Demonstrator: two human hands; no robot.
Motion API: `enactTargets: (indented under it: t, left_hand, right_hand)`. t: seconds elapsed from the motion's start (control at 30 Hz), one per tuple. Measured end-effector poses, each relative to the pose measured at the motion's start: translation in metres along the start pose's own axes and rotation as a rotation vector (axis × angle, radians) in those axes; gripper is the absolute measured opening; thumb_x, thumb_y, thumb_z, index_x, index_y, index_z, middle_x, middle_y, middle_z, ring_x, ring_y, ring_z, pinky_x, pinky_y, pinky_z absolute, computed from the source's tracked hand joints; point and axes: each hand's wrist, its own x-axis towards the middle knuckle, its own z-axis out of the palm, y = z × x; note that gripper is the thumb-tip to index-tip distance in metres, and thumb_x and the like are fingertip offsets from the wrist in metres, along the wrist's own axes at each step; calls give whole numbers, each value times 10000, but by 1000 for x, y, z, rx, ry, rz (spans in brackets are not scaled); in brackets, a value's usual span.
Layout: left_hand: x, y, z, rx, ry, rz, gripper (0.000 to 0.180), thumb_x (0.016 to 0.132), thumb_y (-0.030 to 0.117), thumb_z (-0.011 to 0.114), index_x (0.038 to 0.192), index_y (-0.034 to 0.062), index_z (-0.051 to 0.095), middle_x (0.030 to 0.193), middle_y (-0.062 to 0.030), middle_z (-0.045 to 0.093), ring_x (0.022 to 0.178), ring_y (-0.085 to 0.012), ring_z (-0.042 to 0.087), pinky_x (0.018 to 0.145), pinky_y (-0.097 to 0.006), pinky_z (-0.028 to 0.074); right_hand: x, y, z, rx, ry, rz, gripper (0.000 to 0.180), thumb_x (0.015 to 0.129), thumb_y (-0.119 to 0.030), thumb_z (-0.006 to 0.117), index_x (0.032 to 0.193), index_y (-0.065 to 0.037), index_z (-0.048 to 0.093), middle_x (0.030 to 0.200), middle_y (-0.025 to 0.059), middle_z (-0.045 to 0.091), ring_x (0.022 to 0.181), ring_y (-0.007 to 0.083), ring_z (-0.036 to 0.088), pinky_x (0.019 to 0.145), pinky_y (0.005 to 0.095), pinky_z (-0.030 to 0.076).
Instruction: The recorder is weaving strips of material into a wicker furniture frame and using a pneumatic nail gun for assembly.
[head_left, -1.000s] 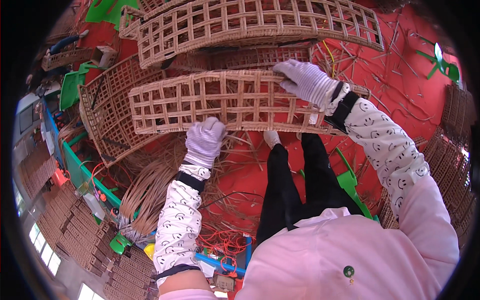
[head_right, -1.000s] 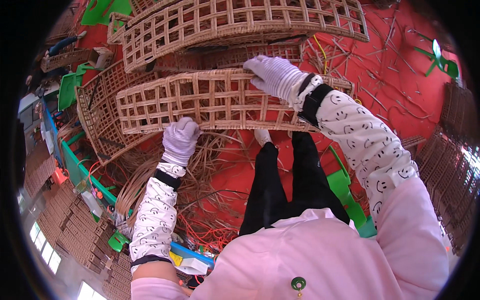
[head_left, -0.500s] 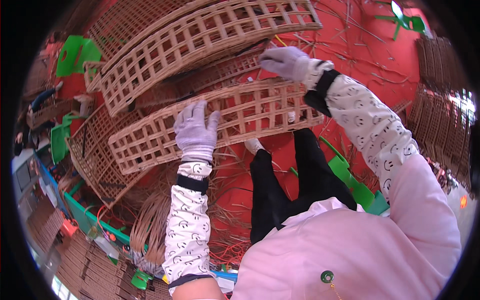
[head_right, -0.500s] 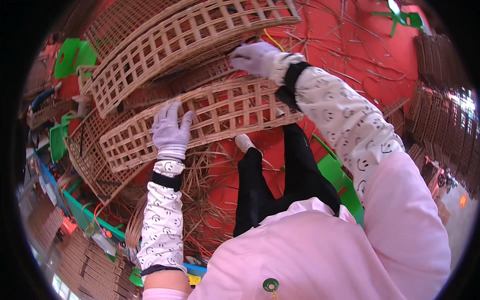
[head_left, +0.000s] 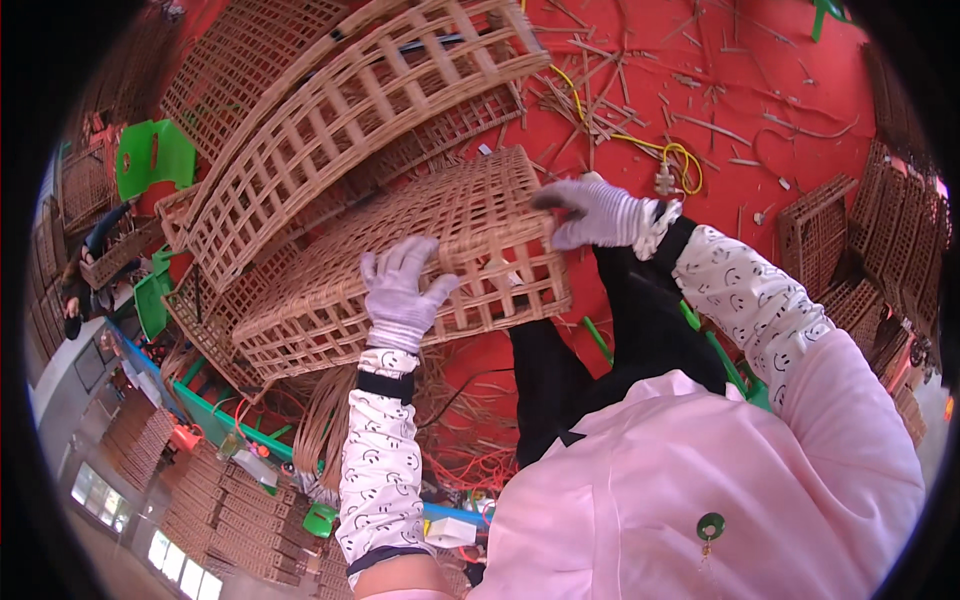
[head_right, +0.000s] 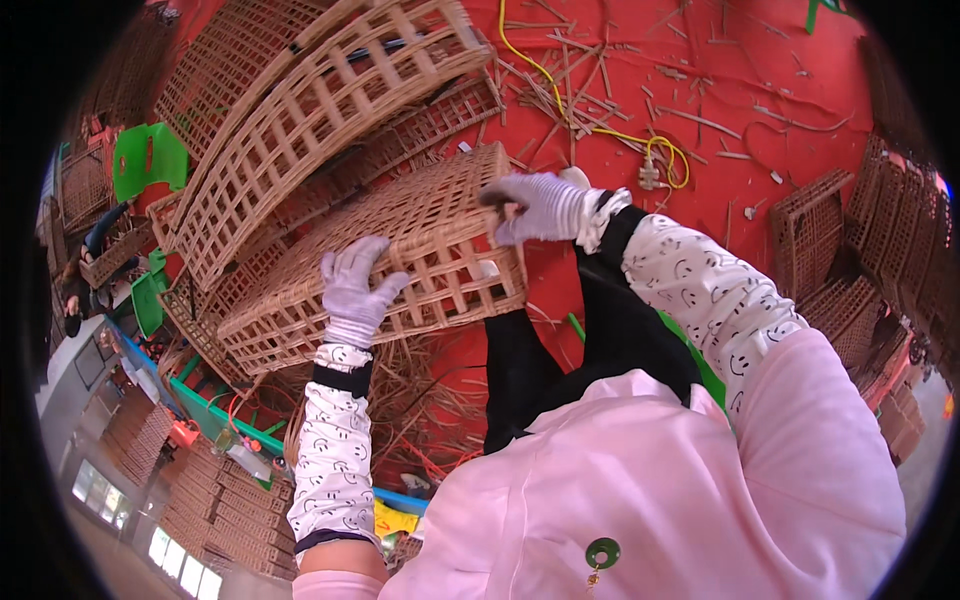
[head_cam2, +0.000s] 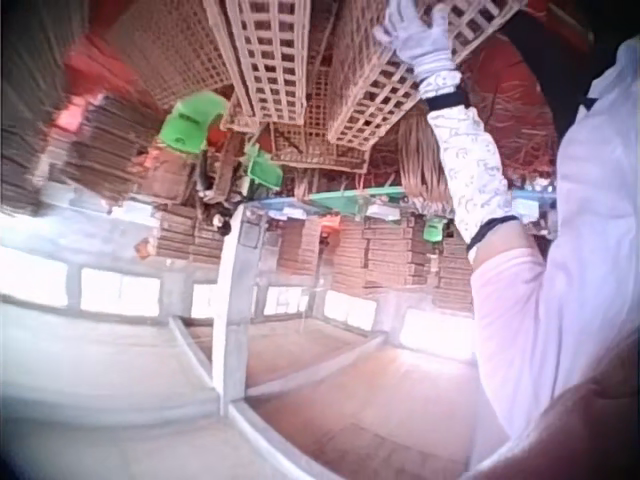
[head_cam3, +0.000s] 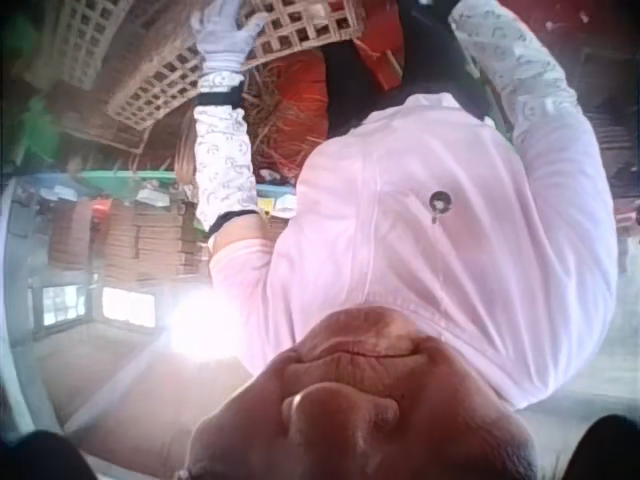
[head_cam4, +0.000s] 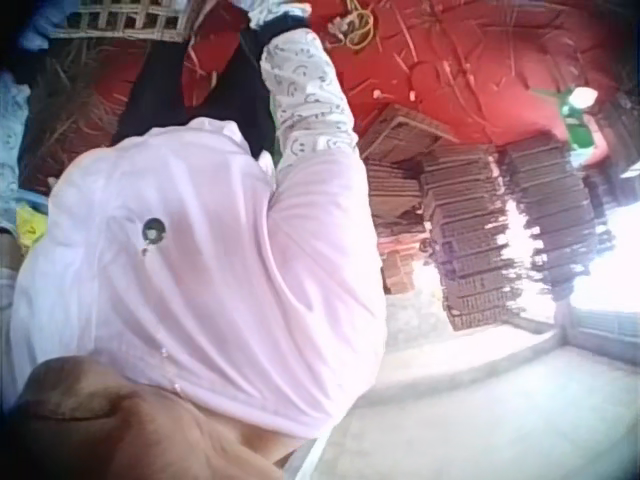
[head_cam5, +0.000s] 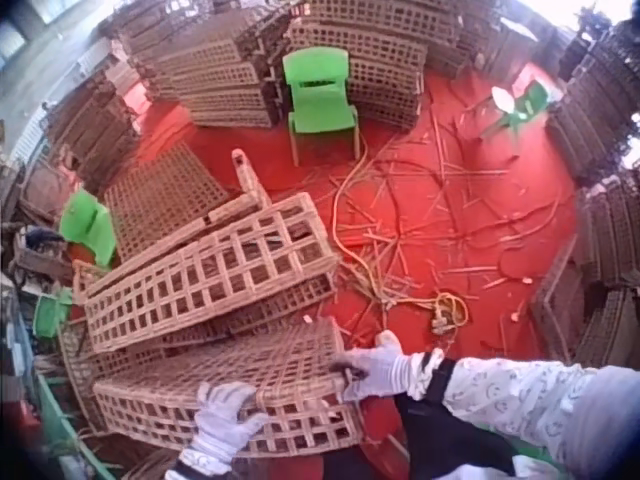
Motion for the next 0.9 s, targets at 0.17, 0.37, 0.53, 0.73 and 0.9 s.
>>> enactTargets:
  t: [0.17, 0.37, 0.53, 0.73, 0.9]
  left_hand:
    - [10, 29, 17, -142, -2, -52, 148, 791, 115, 589, 928, 59, 603, 919, -103, 614, 874, -249, 575, 760, -345, 464]
    - [20, 90, 57, -117, 112, 57, 217, 790, 289, 590, 887, 95, 586, 906, -56, 598, 861, -239, 562, 888, -438, 357]
    - [20, 123, 53, 9, -93, -236, 422, 664, 457, 667, 885, 106, 591, 915, -42, 578, 897, -216, 537, 964, -445, 273]
    - [4, 159, 66, 108, -213, -411, 550, 509, 477, 733, 852, 70, 597, 974, -68, 525, 1056, -231, 429, 994, -473, 189]
    - [-39, 160, 76, -70, -164, -523, 407, 534, 354, 739, 767, 58, 584, 939, -65, 535, 961, -266, 466, 920, -418, 298]
  right_hand:
    - [-8, 17, -2, 18, -175, 170, 715, 630, -273, 707, 1248, -89, 400, 1151, 158, 517, 982, 305, 553, 837, 357, 457]
    - [12, 79, 41, 58, 17, -19, 700, 636, -213, 739, 1248, -130, 408, 1329, 147, 322, 1120, 335, 454, 919, 374, 404]
    - [9, 85, 45, 8, 13, -138, 739, 608, -256, 761, 1248, -141, 410, 1364, 131, 285, 1117, 339, 460, 900, 385, 423]
    - [41, 75, 38, -664, -411, -268, 739, 575, -343, 761, 1225, -215, 434, 1297, 83, 374, 1008, 295, 542, 839, 393, 458]
    - [61, 90, 66, -833, -383, -286, 627, 604, -275, 732, 1163, -216, 456, 1088, 45, 508, 964, 256, 551, 807, 379, 455]
